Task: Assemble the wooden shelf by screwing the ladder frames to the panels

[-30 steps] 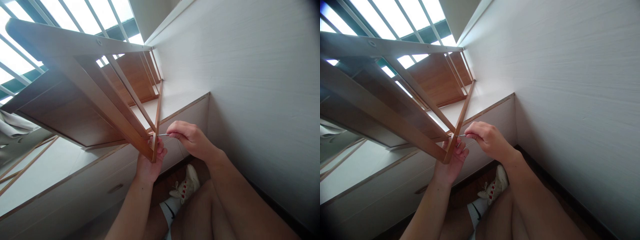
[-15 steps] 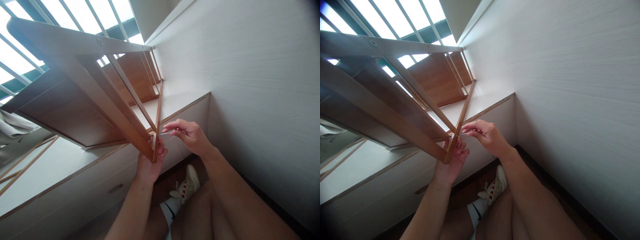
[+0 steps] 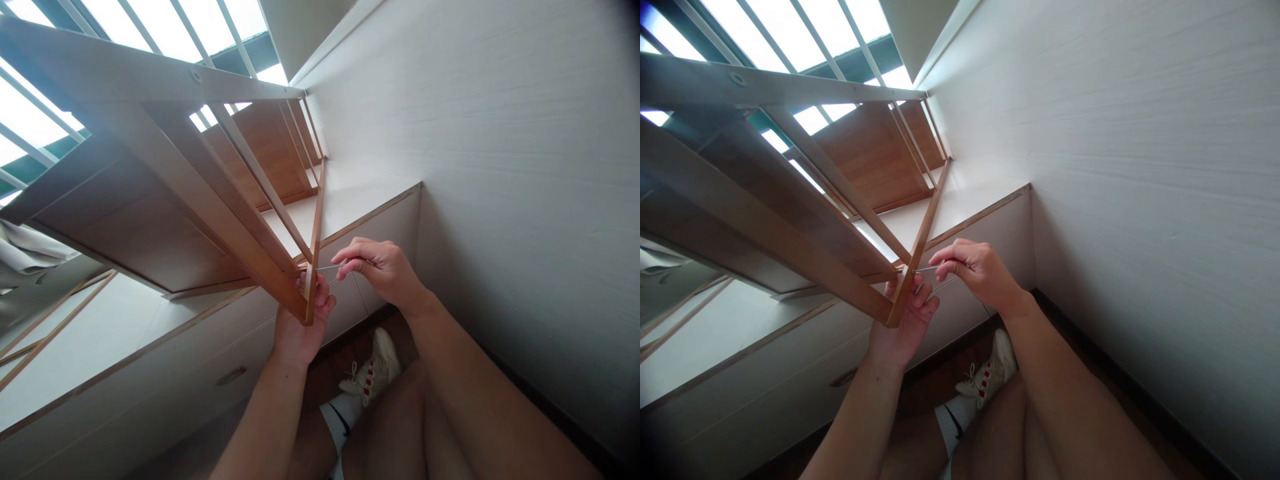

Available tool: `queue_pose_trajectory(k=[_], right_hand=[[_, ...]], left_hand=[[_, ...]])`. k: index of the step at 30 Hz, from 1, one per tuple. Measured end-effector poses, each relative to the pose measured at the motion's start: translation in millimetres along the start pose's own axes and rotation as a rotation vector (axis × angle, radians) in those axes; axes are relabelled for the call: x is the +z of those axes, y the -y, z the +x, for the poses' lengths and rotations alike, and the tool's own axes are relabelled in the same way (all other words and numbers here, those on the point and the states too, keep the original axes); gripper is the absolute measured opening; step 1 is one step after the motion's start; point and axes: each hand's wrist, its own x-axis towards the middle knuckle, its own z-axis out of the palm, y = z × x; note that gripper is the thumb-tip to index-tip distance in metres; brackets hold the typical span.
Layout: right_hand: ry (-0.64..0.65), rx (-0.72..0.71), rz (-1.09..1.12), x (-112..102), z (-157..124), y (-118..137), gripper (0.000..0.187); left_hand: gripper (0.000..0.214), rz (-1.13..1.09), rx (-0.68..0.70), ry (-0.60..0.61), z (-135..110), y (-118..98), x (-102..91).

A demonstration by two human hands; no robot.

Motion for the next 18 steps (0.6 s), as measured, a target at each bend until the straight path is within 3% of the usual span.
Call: queue_pose_trajectory(k=[10,18], right_hand=[[-0.020,0.096,0.087,2.4,-1.0,2.1,0.028],[0.020,0.052,0.001,1.1,-0.2,3.7,0.028]], left_hand=[[0.008,0.016,-0.008,-0.016,-1.0,-1.6,3.3],[0.013,0.028,-0.011,-0.036,-1.5,-1.8,4.1]])
